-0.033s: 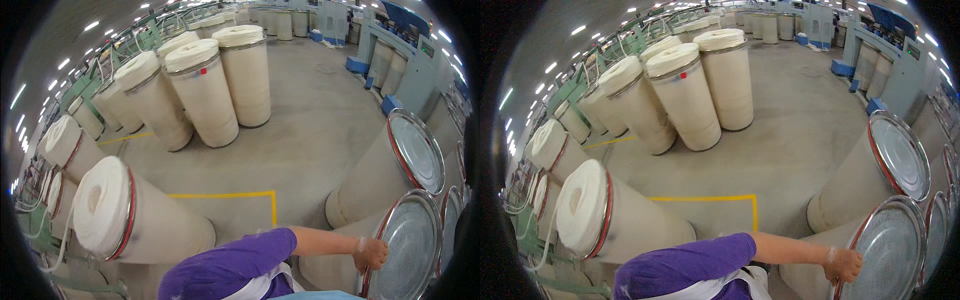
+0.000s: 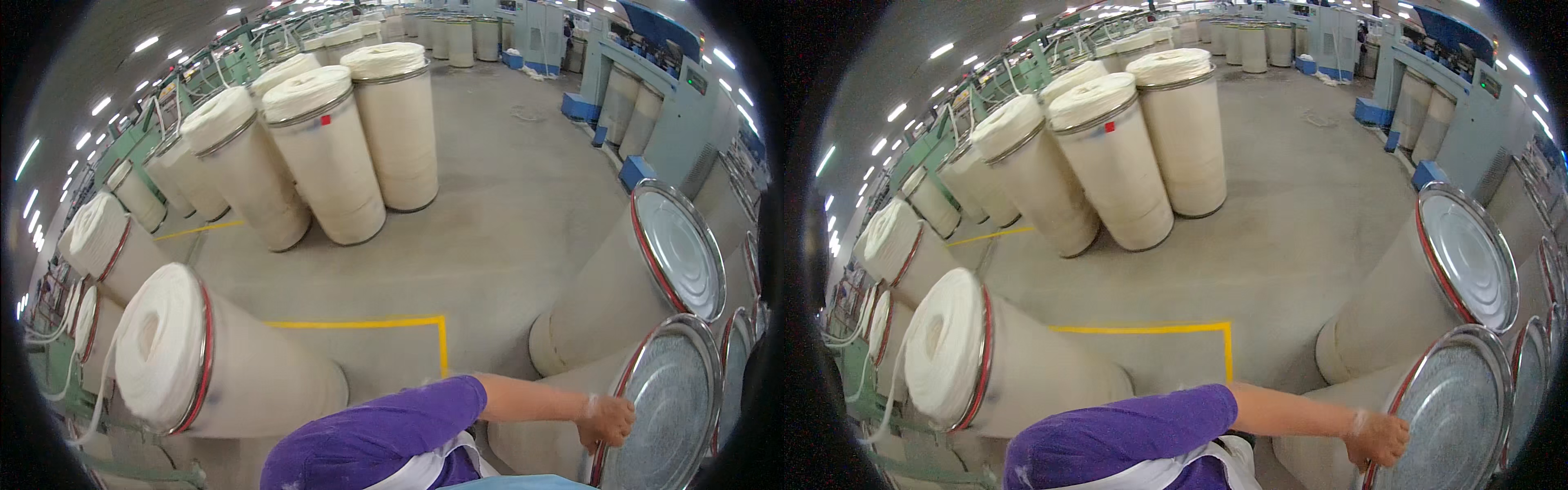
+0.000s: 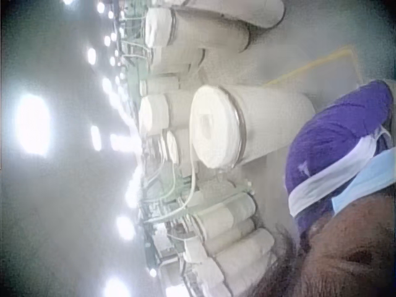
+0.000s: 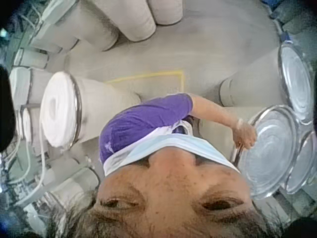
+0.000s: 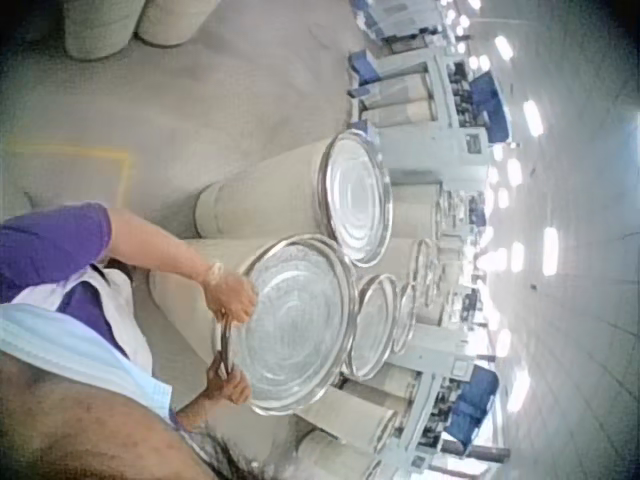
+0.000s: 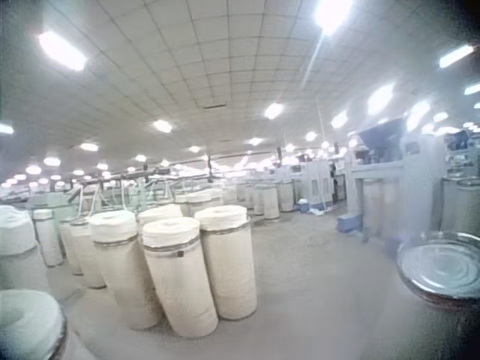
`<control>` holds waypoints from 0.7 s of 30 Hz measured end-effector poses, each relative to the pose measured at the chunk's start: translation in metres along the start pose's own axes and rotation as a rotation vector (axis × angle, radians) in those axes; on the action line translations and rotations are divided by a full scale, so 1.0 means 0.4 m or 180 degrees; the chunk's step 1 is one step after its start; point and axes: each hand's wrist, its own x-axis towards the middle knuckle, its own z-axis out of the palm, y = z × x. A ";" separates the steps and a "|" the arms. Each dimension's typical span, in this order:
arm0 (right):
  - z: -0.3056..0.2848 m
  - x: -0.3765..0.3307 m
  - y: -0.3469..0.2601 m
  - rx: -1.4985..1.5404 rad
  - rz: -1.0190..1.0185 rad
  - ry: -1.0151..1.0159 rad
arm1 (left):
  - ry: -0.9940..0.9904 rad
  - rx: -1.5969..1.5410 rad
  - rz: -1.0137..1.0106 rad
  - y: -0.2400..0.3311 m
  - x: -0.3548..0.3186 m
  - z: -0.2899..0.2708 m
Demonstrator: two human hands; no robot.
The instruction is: The person removes metal lids from several large white bins, then pulls and arranges white textile roving from the bins. They use a thin wooden stick to guide and separate strands of roving, then place the roving into other bins. The person repeats this process across multiple bins.
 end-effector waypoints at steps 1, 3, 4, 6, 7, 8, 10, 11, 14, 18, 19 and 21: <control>0.032 0.019 0.000 0.0076 -0.0014 -0.0030 | -0.0040 -0.0019 -0.0032 -0.041 0.003 0.006; 0.099 0.066 -0.007 0.0128 0.0011 -0.0040 | 0.0250 -0.0105 0.0429 -0.119 0.010 0.029; 0.137 0.096 -0.013 0.0130 0.0063 -0.0076 | 0.0443 -0.0102 0.0632 -0.162 0.008 0.039; 0.226 0.174 -0.034 0.0131 0.0141 -0.0126 | 0.0976 -0.0256 0.0956 -0.263 -0.032 0.042; 0.276 0.223 -0.049 0.0189 0.0262 -0.0229 | 0.1210 -0.0379 0.1111 -0.320 -0.074 0.035; 0.330 0.279 -0.064 0.0266 0.0345 -0.0303 | 0.1462 0.0043 0.1183 -0.384 -0.134 0.029; 0.447 0.407 -0.098 0.0585 0.0524 -0.0547 | 0.1113 0.0092 0.0726 -0.524 -0.317 0.024; 0.511 0.478 -0.116 0.0847 0.0630 -0.0733 | 0.0519 -0.0282 0.0194 -0.597 -0.447 0.025; 0.727 0.712 -0.199 0.1777 0.1304 -0.1851 | -0.0507 -0.1043 -0.2477 -0.773 -0.965 0.004; 1.109 0.979 -0.466 0.2671 0.2375 -0.4258 | -0.2283 -0.0160 -0.4256 -0.771 -1.638 -0.106; 1.216 1.027 -0.573 0.3234 0.2034 -0.2965 | -0.1543 -0.0099 -0.5188 -0.732 -1.769 -0.142; 1.451 1.081 -0.769 0.3343 0.1148 -0.2014 | -0.1984 -0.0501 -0.5729 -0.646 -1.990 -0.209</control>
